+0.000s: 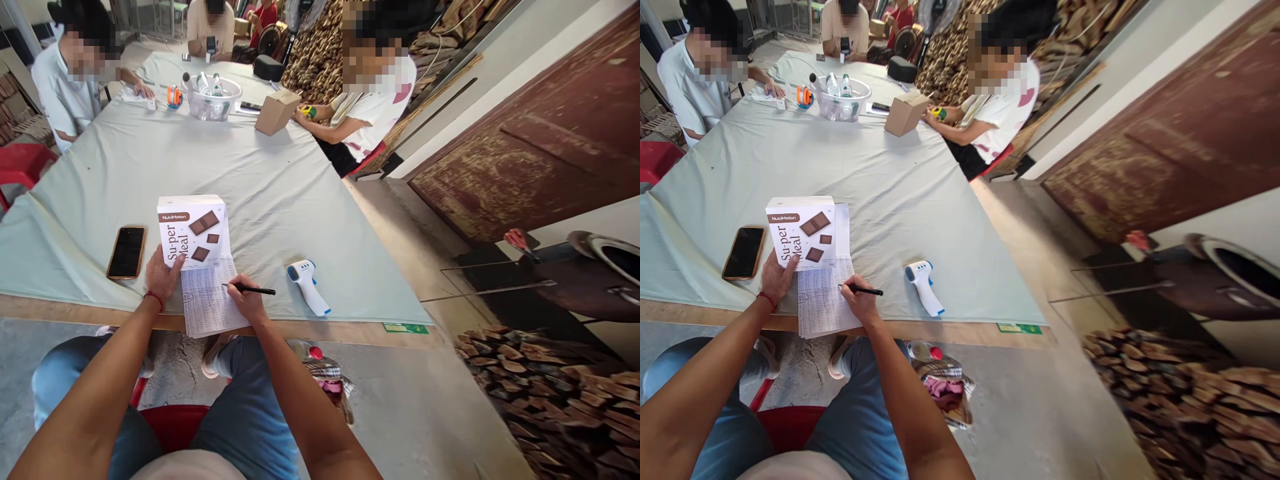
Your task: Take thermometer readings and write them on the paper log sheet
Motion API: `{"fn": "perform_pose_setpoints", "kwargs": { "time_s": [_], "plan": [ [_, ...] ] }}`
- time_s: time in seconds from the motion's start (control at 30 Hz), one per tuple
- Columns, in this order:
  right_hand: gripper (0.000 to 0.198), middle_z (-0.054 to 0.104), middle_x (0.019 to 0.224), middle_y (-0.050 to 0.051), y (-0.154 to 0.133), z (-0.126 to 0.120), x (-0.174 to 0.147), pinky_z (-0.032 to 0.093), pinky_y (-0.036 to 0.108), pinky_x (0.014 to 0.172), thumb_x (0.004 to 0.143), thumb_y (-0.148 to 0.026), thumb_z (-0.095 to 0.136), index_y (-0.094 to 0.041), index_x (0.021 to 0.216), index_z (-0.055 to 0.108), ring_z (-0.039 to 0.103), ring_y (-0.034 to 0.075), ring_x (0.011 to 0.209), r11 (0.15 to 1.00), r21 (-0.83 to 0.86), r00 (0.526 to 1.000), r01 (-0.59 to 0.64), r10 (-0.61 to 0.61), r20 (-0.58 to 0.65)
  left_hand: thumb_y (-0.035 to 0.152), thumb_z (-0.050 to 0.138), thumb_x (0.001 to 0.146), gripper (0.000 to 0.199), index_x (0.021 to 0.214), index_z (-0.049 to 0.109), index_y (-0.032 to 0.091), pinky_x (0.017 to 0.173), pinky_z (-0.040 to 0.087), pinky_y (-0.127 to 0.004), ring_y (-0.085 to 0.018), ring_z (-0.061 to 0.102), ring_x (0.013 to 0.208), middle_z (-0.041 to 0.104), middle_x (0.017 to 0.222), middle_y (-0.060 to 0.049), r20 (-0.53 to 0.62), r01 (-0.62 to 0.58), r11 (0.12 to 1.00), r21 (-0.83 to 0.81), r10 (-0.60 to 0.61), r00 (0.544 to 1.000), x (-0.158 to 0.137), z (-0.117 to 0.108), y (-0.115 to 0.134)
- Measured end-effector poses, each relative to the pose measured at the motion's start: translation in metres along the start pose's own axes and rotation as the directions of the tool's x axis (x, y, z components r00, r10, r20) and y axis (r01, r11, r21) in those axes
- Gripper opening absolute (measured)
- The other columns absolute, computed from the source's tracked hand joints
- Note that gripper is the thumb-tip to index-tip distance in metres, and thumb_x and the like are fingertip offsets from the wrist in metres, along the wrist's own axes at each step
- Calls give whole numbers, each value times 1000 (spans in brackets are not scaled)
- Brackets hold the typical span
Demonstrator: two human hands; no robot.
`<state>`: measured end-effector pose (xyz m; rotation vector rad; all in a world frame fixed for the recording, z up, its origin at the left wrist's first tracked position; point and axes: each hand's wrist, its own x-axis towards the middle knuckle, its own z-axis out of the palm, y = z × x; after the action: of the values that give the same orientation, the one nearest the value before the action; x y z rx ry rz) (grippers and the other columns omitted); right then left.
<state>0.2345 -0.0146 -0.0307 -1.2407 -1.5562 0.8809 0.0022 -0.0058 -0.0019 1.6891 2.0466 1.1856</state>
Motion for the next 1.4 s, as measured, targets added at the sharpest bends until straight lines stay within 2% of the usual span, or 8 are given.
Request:
{"fn": "perform_pose_setpoints", "kwargs": {
  "time_s": [0.7, 1.4],
  "plan": [
    [16, 54, 60, -2, 2, 0, 0, 43, 30, 65, 72, -37, 52, -24, 63, 53, 50, 16, 63, 999, 21, 998, -45, 46, -43, 59, 49, 89, 49, 117, 58, 20, 92, 49, -48, -33, 63, 108, 69, 112, -13, 2, 4, 1000, -3, -4, 1000, -1, -2, 3],
    [16, 53, 58, -3, 1, 0, -1, 42, 30, 63, 72, -36, 51, -24, 62, 51, 48, 16, 61, 1000, -11, 999, -27, 27, -35, 58, 49, 89, 48, 117, 58, 20, 92, 49, -48, -33, 64, 108, 69, 111, -13, -7, -11, 1000, -1, 11, 1000, -1, -3, 4]
  ]
}}
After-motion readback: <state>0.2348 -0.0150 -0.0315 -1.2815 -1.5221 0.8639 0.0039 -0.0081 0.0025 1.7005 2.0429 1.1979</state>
